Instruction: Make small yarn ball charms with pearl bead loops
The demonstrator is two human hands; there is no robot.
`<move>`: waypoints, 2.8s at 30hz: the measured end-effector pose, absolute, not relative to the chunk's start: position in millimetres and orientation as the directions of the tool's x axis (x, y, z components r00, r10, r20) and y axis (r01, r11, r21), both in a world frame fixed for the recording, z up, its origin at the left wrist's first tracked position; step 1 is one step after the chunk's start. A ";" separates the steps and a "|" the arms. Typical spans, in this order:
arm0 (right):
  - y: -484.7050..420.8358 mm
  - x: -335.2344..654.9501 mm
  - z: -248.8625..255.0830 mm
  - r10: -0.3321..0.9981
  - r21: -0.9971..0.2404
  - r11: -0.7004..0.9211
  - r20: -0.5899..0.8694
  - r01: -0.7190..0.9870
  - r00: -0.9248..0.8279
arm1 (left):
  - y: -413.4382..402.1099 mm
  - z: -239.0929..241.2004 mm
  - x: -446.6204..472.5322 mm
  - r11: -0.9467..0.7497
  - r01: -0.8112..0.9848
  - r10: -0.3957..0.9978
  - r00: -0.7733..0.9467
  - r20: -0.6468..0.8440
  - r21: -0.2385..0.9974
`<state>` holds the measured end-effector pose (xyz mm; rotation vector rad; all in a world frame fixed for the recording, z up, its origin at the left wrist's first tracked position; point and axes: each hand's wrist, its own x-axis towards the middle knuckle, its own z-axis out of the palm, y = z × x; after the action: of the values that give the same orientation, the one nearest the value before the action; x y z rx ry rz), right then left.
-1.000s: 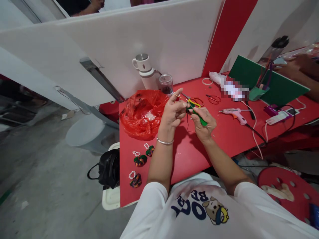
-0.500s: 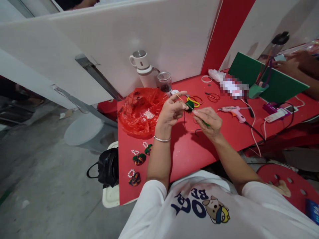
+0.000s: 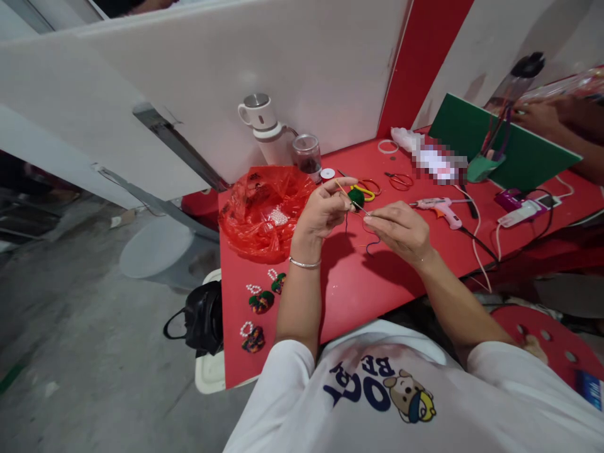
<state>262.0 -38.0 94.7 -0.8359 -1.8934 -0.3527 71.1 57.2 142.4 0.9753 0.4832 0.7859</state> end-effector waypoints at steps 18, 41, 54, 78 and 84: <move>-47.4 251.0 102.1 0.620 -0.589 0.673 0.779 0.448 0.091 | 64.9 136.8 68.7 0.283 -0.385 0.779 0.626 0.023 0.878; -31.5 227.7 98.5 0.700 -0.775 0.533 0.629 0.338 0.337 | 63.7 139.3 65.3 0.280 -0.341 0.797 0.603 -0.020 0.897; -26.9 226.7 97.3 0.722 -0.789 0.537 0.613 0.297 0.322 | 66.5 135.7 65.2 0.294 -0.339 0.789 0.614 -0.026 0.894; -15.4 233.2 96.4 0.845 -0.899 0.407 0.302 -0.165 0.441 | 63.1 134.0 65.3 0.177 -0.230 0.741 0.671 0.024 0.957; -15.3 231.6 97.9 0.847 -0.904 0.387 0.272 -0.179 0.456 | 60.7 136.2 65.0 0.149 -0.211 0.735 0.677 0.034 0.966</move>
<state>231.6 -15.3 97.9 -0.9448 -0.8524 0.7651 65.0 60.7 136.2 1.2459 0.5137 0.7239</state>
